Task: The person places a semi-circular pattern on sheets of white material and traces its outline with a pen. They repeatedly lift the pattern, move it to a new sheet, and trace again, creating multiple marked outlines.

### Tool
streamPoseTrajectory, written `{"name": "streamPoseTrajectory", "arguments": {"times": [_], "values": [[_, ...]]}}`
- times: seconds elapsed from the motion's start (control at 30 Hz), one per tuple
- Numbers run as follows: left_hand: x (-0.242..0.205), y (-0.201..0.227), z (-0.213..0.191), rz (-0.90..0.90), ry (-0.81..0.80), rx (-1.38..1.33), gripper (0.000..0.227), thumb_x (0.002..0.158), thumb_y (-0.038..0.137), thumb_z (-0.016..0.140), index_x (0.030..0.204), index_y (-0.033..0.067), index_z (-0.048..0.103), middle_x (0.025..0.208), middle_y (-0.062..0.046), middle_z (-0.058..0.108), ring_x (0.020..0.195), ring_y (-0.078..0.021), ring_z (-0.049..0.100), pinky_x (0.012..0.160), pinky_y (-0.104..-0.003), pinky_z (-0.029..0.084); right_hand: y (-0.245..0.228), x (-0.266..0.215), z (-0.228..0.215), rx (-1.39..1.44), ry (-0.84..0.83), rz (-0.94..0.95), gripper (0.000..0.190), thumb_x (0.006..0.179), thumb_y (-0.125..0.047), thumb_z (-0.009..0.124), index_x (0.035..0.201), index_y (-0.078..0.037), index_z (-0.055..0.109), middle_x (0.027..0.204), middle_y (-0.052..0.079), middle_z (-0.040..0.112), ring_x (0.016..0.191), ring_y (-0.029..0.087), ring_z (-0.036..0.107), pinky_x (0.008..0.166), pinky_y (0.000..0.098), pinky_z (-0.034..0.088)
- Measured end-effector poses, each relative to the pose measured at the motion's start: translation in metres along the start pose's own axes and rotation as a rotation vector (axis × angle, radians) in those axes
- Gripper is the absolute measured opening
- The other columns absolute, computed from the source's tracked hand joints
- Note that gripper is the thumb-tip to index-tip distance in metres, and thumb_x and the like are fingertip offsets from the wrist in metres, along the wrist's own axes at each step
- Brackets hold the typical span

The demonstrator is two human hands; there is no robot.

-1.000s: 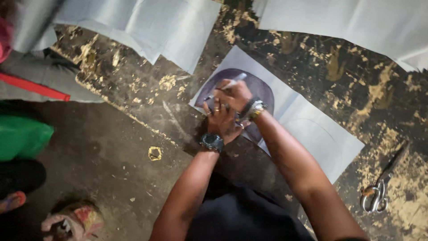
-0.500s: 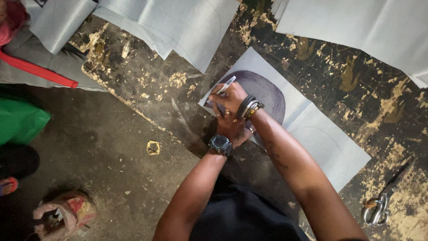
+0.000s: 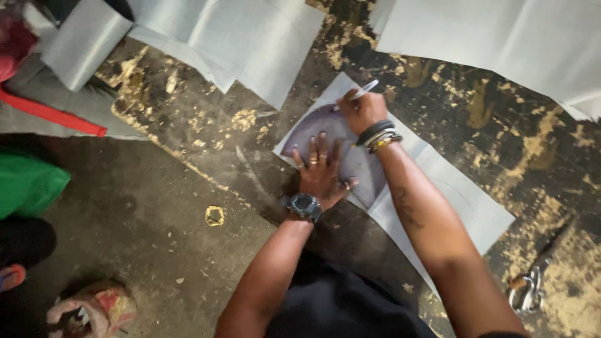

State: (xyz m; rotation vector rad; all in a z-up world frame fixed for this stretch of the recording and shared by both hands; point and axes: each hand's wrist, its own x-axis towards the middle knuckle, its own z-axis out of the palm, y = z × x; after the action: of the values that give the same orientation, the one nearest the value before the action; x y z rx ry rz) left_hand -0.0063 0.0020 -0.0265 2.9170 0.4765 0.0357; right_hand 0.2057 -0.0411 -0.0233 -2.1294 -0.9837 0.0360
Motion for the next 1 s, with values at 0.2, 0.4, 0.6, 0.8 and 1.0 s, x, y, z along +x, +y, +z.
{"name": "streamPoseTrajectory", "arguments": {"times": [0.2,0.4,0.6,0.8,1.0], "values": [[0.003,0.003,-0.006,0.002,-0.112,0.024,0.112,0.081,0.080,0.054,0.160,0.0111,0.017,0.166,-0.027,0.010,0.153,-0.0466,0.011,0.111,-0.079,0.005,0.026,-0.037,-0.035,0.107,-0.009,0.107,0.015,0.093,-0.022,0.075,0.092,-0.007,0.077,0.074,0.013,0.072,0.063,0.026,0.071,0.060,0.0385,0.055],[0.001,0.003,-0.006,-0.008,-0.056,0.016,0.110,0.081,0.082,0.054,0.161,0.0120,0.025,0.166,-0.026,0.015,0.153,-0.0455,0.013,0.114,-0.079,0.007,-0.020,-0.021,0.015,0.166,-0.138,-0.472,0.016,0.090,-0.017,0.069,0.102,-0.011,0.077,0.100,0.010,0.077,0.093,0.028,0.075,0.081,0.0372,0.060],[0.000,0.000,-0.003,0.084,0.134,0.057,0.105,0.081,0.083,0.052,0.156,0.0101,0.036,0.160,-0.026,0.027,0.149,-0.0485,0.022,0.110,-0.081,0.010,-0.068,-0.015,0.027,0.302,-0.328,-0.239,0.020,0.088,-0.027,0.075,0.098,-0.010,0.079,0.094,0.011,0.077,0.086,0.031,0.074,0.075,0.0391,0.058],[-0.001,-0.001,0.000,0.046,0.058,0.039,0.102,0.084,0.082,0.050,0.155,0.0095,0.040,0.155,-0.026,0.034,0.147,-0.0478,0.026,0.112,-0.082,0.010,-0.070,-0.014,0.026,0.351,-0.343,-0.167,0.020,0.087,-0.027,0.075,0.099,-0.011,0.079,0.094,0.011,0.078,0.084,0.028,0.076,0.074,0.0378,0.060],[0.001,-0.001,-0.004,0.069,0.120,-0.018,0.103,0.083,0.080,0.051,0.156,0.0078,0.037,0.163,-0.027,0.025,0.151,-0.0467,0.019,0.112,-0.080,0.006,-0.072,-0.010,0.035,0.256,-0.361,-0.144,0.017,0.088,-0.028,0.076,0.096,-0.013,0.079,0.088,0.010,0.078,0.076,0.026,0.075,0.068,0.0379,0.059]]}}
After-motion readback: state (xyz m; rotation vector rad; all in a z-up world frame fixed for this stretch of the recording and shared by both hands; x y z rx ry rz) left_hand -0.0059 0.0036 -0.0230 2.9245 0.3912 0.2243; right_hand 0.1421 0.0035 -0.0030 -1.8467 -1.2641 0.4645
